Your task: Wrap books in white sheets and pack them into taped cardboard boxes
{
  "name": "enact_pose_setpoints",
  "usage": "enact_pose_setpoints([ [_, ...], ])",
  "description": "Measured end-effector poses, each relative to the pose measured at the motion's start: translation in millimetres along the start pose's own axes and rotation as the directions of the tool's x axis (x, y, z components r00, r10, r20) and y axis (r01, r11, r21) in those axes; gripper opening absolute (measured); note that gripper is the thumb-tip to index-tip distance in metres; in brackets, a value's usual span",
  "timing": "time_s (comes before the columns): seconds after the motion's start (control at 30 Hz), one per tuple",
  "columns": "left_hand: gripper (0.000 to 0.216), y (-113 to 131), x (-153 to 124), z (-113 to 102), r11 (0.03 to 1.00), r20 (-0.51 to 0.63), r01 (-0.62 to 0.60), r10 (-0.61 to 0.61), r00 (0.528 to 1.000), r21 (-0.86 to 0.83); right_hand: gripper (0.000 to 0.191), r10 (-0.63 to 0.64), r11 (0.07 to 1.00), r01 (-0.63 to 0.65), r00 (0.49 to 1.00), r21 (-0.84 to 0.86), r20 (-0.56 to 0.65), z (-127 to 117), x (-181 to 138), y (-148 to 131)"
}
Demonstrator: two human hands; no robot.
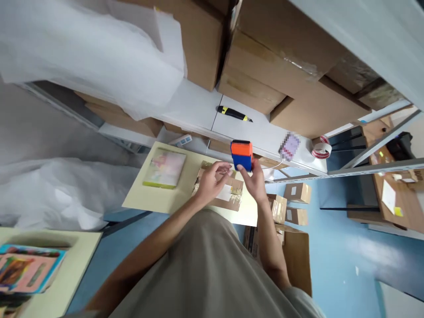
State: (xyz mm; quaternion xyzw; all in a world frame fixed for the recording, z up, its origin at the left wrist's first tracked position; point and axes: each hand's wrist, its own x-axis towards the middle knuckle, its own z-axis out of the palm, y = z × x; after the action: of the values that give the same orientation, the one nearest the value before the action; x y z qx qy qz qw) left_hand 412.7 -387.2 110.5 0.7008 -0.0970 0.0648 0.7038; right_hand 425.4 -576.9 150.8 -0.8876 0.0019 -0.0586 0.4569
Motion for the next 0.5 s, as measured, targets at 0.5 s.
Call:
enact_pose_setpoints([
  [0.5,0.014,26.4,-91.7,-81.6,0.995,-0.095,0.086,-0.080,0.992,0.055,0.053,0.159,0.941,-0.232,0.945,0.246,0.286,70.7,-94.1,-65.6],
])
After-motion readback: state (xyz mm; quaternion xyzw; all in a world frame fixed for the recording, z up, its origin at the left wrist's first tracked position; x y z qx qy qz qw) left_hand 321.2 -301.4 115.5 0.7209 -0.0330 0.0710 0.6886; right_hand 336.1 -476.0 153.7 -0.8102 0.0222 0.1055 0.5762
